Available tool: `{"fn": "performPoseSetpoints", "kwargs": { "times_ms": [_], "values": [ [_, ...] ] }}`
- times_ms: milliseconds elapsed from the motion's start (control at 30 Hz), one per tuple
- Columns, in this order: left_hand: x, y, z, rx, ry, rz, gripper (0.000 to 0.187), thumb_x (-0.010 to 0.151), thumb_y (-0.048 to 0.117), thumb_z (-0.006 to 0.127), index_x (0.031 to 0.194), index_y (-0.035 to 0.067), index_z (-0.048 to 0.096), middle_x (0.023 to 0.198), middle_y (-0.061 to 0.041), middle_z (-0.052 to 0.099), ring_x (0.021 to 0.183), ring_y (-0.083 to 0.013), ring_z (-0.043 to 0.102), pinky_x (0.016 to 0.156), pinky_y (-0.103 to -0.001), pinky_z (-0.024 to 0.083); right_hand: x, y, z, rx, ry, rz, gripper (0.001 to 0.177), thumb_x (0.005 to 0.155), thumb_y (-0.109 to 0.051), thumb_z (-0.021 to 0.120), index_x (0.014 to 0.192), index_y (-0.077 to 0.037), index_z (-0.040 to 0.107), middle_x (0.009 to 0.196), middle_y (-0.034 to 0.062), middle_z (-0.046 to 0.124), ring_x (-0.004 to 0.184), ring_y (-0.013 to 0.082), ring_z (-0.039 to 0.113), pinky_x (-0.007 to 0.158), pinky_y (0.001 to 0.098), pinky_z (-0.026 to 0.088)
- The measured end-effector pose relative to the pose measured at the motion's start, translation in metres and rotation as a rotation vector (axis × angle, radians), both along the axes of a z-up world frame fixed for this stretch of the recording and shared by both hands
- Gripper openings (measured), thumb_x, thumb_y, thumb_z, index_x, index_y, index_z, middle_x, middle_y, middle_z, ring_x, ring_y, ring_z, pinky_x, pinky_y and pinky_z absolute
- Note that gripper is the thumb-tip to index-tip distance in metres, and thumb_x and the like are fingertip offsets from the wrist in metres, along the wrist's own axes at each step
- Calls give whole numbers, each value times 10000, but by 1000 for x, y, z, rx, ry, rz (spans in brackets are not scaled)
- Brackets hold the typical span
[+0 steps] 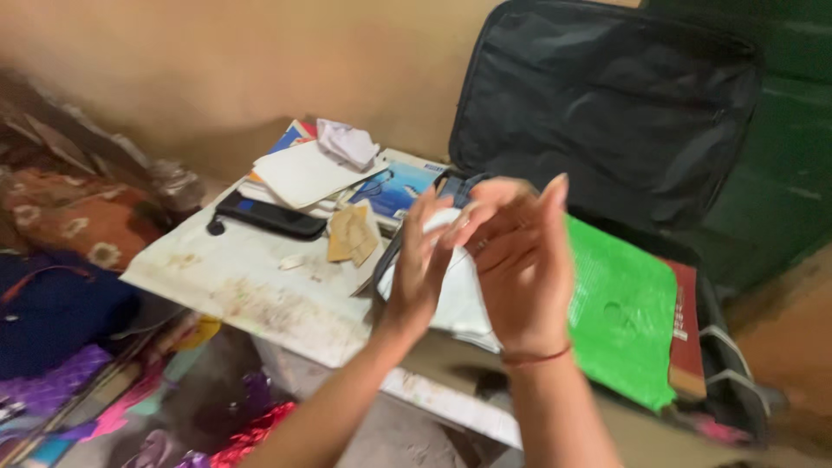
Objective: The person packs a suitcase on a table, placing folded clothes, books, a watch in a box, small boxes and a charger cable into it, and folds a plaid shirt. They briefly plug a charger cable into a wall socket before continuing to arrange items in the suitcase.
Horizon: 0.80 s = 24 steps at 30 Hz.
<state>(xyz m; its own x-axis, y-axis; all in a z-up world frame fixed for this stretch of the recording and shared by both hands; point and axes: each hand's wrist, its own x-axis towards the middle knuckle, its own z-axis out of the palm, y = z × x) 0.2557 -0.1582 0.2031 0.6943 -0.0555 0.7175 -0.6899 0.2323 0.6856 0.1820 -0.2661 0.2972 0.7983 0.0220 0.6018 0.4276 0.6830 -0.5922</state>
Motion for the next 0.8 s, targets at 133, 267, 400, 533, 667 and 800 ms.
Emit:
{"fn": "performPoseSetpoints", "kwargs": {
  "times_ms": [133, 267, 400, 533, 667, 800],
  "values": [
    [72, -32, 40, 98, 19, 143, 739, 990, 324, 692, 1584, 96, 315, 1482, -144, 532, 1195, -226, 658, 978, -346, 551, 36, -72, 40, -363, -166, -250, 487, 1184, -386, 472, 1165, 63, 658, 922, 140, 692, 912, 208, 663, 949, 369, 532],
    [131, -61, 51, 245, -57, 254, 726, 957, 291, 729, 1552, 93, 363, 1433, -137, 579, 1143, -246, 665, 917, -357, 566, 77, -119, 54, -596, -99, -409, 347, 1133, -278, 553, 1131, 34, 703, 940, 97, 711, 893, 154, 685, 873, 318, 563],
    [188, -80, 43, 325, -91, 208, 717, 942, 267, 746, 1534, 77, 390, 1412, -156, 583, 1166, -287, 654, 918, -390, 558, 119, -147, 35, -722, -5, -592, 284, 1087, -237, 592, 1081, 10, 732, 918, 65, 725, 871, 137, 704, 858, 294, 590],
    [235, -84, 20, 403, -244, 177, 627, 973, 238, 723, 1497, 34, 445, 1381, -188, 599, 1239, -346, 629, 1025, -422, 527, 150, -158, -2, -918, 113, -888, 245, 1040, -213, 632, 1067, 4, 744, 898, 59, 752, 848, 128, 726, 793, 261, 583],
    [260, -68, -15, 553, -387, 209, 452, 953, 166, 688, 1356, 10, 557, 1365, -198, 625, 1283, -395, 566, 1101, -465, 440, 161, -168, -36, -1238, 145, -1220, 219, 995, -233, 680, 1020, -37, 777, 842, 59, 791, 801, 119, 771, 750, 256, 576],
    [275, -73, -50, 723, -300, 173, 353, 825, 182, 741, 1139, 31, 680, 1168, -173, 675, 1189, -383, 568, 1048, -504, 381, 168, -191, -70, -1576, 291, -1322, 212, 948, -277, 706, 1008, -86, 778, 869, 79, 786, 734, 189, 763, 599, 337, 553]
  ]
}}
